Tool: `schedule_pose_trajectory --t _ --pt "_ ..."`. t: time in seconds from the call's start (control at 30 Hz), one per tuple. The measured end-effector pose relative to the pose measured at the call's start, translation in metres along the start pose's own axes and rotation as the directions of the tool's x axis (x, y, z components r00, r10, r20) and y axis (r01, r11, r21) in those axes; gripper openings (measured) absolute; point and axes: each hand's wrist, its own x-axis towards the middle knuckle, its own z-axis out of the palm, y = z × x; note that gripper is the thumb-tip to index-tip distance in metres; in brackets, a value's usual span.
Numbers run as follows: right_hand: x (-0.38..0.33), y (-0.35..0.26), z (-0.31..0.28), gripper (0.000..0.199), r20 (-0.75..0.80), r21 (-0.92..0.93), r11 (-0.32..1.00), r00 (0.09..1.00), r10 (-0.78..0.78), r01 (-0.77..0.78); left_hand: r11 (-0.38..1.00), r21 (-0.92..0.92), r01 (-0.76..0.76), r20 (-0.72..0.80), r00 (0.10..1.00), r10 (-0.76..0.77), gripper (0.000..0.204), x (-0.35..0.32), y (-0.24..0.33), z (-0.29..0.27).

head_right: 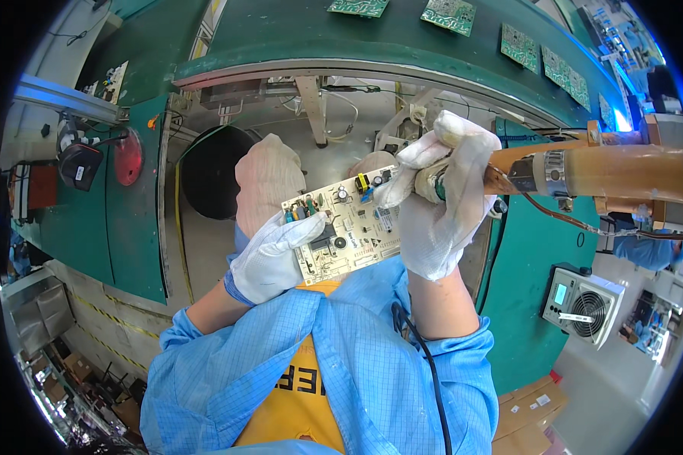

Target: Manually assembling electronic circuit boards on a production line by fastening components with an electric screwdriver.

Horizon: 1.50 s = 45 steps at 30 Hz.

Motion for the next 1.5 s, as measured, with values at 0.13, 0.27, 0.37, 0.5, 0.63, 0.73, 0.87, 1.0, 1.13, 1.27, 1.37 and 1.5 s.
schedule_pose_trajectory --t 0.13,0.27,0.37,0.5,0.63,0.73,0.87,1.0,1.13,1.27,1.37,1.5 --pt "0.003 0.000 -0.002 0.047 0.022 0.181 0.983 1.000 0.002 -0.006 0.913 -0.389 0.122 0.097 0.991 -0.091 0.048 -0.004 0.016 0.009" --pt "0.003 0.002 -0.008 0.047 0.003 0.222 0.973 0.998 0.056 -0.055 0.815 0.451 -0.363 0.090 0.928 0.362 0.043 -0.008 0.000 0.000" --pt "0.002 0.006 -0.012 0.044 -0.008 0.223 0.973 0.998 0.064 -0.060 0.950 -0.312 0.008 0.000 1.000 -0.009 0.043 -0.012 0.016 0.012" --pt "0.001 0.004 -0.010 0.041 0.006 0.141 0.989 0.999 0.048 -0.049 0.993 -0.080 -0.091 -0.067 0.994 0.085 0.036 -0.015 0.018 0.017" --pt "0.001 0.006 -0.010 0.041 -0.020 -0.023 1.000 1.000 0.003 -0.004 0.956 -0.229 -0.186 0.074 0.975 0.207 0.029 -0.021 0.022 0.023" --pt "0.002 0.006 -0.010 0.044 -0.014 0.053 0.999 1.000 0.005 -0.004 0.594 0.529 -0.606 0.274 0.785 0.556 0.032 -0.019 0.016 0.013" --pt "0.004 0.005 -0.010 0.050 0.026 0.254 0.967 1.000 0.011 -0.017 0.979 -0.162 -0.121 -0.005 0.993 0.121 0.033 -0.016 0.020 0.019" --pt "0.002 0.008 -0.013 0.050 -0.007 0.222 0.975 1.000 -0.008 0.010 0.990 -0.084 -0.113 -0.081 0.991 0.107 0.039 -0.007 0.013 0.009" --pt "-0.002 -0.002 -0.011 0.049 0.040 0.251 0.967 0.999 0.023 -0.032 0.907 -0.413 -0.083 0.030 0.994 0.104 0.036 -0.004 0.021 0.014" --pt "-0.003 -0.002 -0.014 0.044 0.079 0.268 0.962 0.996 0.034 -0.054 0.892 -0.446 -0.069 -0.024 0.998 0.065 0.034 -0.002 0.018 0.003" --pt "-0.004 0.001 -0.014 0.039 0.066 0.229 0.973 0.998 0.012 -0.027 0.890 -0.452 -0.066 -0.006 0.997 0.071 0.033 -0.003 0.020 0.004" --pt "-0.002 0.005 -0.016 0.031 0.033 0.198 0.980 0.999 -0.021 0.014 0.884 -0.464 -0.062 0.000 0.998 0.070 0.033 -0.004 0.022 0.009"
